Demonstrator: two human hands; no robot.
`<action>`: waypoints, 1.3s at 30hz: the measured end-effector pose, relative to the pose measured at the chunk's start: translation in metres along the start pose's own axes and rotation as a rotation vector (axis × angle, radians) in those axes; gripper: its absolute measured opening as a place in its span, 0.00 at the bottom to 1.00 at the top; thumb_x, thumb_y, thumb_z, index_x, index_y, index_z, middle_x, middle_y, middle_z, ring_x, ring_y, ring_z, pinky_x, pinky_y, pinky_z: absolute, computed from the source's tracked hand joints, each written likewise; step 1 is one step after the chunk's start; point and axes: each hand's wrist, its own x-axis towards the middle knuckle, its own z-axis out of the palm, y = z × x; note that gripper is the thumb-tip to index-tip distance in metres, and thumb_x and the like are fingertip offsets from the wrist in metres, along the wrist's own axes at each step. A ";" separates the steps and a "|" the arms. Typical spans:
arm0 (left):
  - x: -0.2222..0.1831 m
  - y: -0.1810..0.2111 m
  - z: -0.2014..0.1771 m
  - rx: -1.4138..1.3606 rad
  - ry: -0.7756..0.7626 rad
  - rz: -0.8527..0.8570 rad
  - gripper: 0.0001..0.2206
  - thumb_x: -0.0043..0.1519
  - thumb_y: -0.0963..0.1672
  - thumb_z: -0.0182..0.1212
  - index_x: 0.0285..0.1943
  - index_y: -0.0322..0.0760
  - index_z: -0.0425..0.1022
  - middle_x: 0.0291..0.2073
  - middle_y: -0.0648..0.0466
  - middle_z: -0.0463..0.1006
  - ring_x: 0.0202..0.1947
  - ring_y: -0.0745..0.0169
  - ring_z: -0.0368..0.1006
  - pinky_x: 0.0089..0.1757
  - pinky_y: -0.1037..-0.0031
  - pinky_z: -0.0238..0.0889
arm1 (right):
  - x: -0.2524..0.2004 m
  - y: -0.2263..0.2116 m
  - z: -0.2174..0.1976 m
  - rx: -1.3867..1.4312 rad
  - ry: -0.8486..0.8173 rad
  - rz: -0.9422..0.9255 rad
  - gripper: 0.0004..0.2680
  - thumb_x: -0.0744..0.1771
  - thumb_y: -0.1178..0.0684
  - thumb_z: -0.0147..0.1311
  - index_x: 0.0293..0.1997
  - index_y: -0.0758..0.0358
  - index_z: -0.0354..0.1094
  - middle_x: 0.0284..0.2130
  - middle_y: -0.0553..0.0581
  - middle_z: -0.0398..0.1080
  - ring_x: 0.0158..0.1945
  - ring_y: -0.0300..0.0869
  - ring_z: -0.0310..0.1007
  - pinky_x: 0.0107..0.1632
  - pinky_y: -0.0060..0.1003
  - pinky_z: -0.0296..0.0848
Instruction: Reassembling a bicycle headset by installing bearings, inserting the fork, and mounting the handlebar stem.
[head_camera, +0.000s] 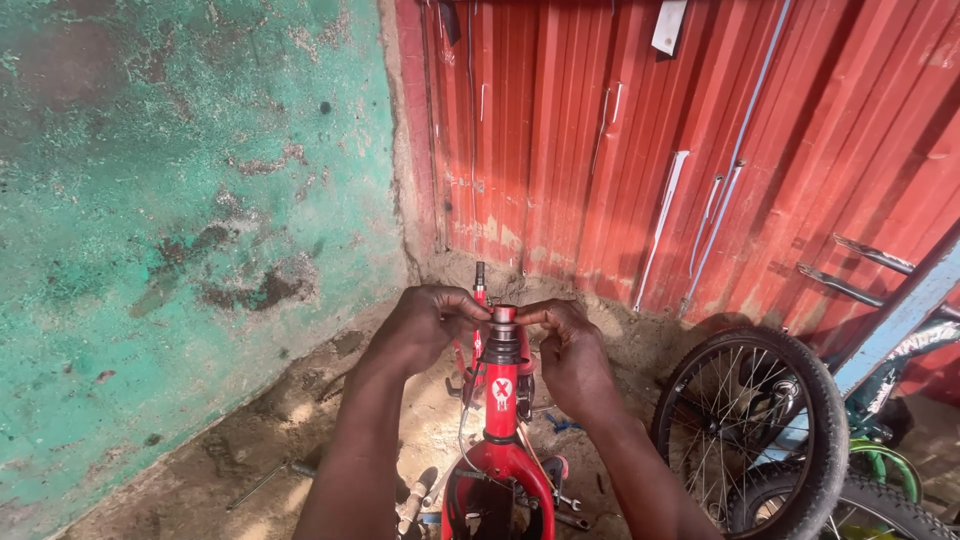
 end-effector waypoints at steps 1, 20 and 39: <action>-0.003 0.008 0.002 0.000 0.001 0.000 0.17 0.59 0.29 0.56 0.43 0.38 0.86 0.40 0.42 0.86 0.46 0.56 0.82 0.47 0.69 0.76 | -0.009 -0.009 0.000 0.000 -0.001 -0.001 0.17 0.63 0.71 0.44 0.47 0.56 0.78 0.42 0.59 0.75 0.46 0.49 0.76 0.46 0.43 0.81; 0.003 0.086 0.064 0.986 -0.088 -0.182 0.13 0.60 0.43 0.52 0.41 0.45 0.85 0.38 0.47 0.84 0.44 0.43 0.82 0.44 0.51 0.75 | -0.020 -0.080 -0.051 -0.231 -0.462 0.129 0.18 0.67 0.57 0.52 0.65 0.61 0.61 0.65 0.63 0.65 0.60 0.64 0.71 0.51 0.51 0.84; -0.041 0.041 0.124 -0.019 0.650 -0.125 0.40 0.53 0.48 0.75 0.70 0.23 0.59 0.55 0.29 0.69 0.59 0.24 0.69 0.57 0.45 0.65 | -0.051 0.070 -0.037 -0.009 -0.430 0.704 0.20 0.73 0.49 0.37 0.74 0.67 0.49 0.63 0.75 0.62 0.59 0.60 0.73 0.51 0.50 0.86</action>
